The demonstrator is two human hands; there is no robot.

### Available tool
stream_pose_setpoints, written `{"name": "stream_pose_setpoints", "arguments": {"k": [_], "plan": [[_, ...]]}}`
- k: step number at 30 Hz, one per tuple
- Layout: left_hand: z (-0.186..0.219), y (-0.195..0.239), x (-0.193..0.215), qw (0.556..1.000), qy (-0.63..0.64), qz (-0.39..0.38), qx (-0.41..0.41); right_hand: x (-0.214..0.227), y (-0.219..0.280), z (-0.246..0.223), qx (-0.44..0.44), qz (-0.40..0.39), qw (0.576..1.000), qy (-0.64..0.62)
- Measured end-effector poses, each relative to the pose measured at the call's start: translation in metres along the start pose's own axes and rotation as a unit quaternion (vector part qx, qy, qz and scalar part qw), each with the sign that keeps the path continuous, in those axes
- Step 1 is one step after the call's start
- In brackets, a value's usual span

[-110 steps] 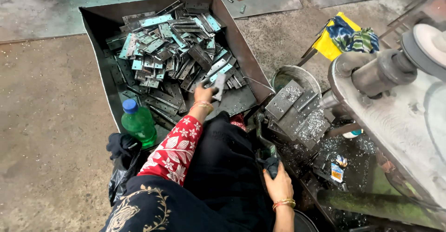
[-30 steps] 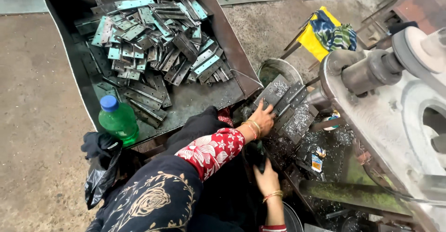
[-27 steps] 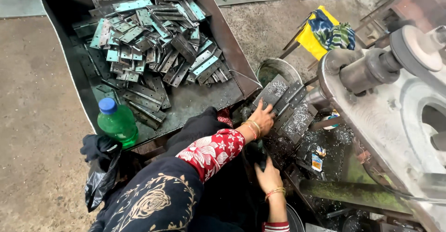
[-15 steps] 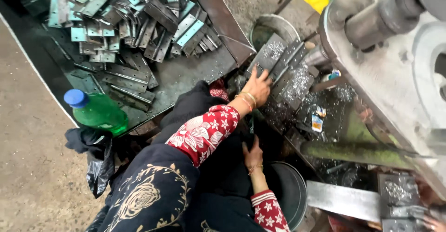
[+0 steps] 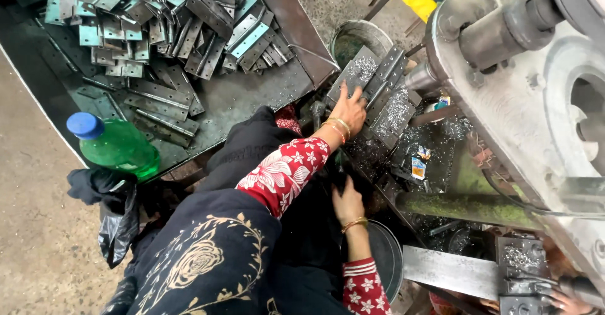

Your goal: The person positions metal brackets on a machine and uses a tool to process them. They then move processed brackets to a large bin.

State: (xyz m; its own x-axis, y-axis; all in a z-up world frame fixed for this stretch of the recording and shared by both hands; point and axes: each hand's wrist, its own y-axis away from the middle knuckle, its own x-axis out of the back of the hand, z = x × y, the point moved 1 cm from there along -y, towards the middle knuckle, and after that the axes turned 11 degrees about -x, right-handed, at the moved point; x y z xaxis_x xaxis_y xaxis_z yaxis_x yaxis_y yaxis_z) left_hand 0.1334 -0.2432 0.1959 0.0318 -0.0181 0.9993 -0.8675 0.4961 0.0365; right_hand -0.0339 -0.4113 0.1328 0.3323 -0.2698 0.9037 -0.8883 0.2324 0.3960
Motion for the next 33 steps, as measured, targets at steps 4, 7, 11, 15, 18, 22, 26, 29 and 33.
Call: {"name": "stream_pose_setpoints", "arguments": {"k": [4, 7, 11, 15, 18, 22, 26, 29, 33], "plan": [[0.002, -0.006, -0.009, 0.999, -0.011, 0.039, 0.015, -0.05, -0.012, 0.03, 0.109, 0.07, 0.98, -0.153], [0.006, -0.004, -0.013, 0.999, -0.018, 0.039, 0.02, -0.057, -0.025, 0.04, 0.109, 0.036, 0.979, -0.168], [0.009, 0.013, 0.009, 0.998, -0.034, 0.043, 0.023, -0.03, -0.021, 0.027, 0.086, 0.014, 0.992, -0.093], [0.015, 0.029, 0.022, 0.997, -0.049, 0.056, 0.028, 0.03, -0.009, -0.001, 0.077, -0.006, 0.997, -0.004], [0.013, 0.028, 0.028, 0.995, -0.053, 0.078, 0.037, 0.045, 0.005, -0.013, 0.062, -0.021, 0.998, -0.004], [0.011, 0.025, 0.032, 0.994, -0.061, 0.078, 0.042, -0.006, 0.006, -0.002, -0.026, -0.016, 1.0, 0.004], [0.011, 0.031, 0.034, 0.994, -0.058, 0.086, 0.037, -0.045, -0.005, 0.026, 0.078, 0.031, 0.985, -0.153], [0.014, 0.036, 0.033, 0.992, -0.066, 0.098, 0.047, -0.044, -0.009, 0.026, 0.058, 0.01, 0.988, -0.141], [0.017, 0.032, 0.027, 0.991, -0.078, 0.102, 0.037, -0.011, -0.002, 0.011, 0.029, 0.0, 0.998, -0.055]]}}
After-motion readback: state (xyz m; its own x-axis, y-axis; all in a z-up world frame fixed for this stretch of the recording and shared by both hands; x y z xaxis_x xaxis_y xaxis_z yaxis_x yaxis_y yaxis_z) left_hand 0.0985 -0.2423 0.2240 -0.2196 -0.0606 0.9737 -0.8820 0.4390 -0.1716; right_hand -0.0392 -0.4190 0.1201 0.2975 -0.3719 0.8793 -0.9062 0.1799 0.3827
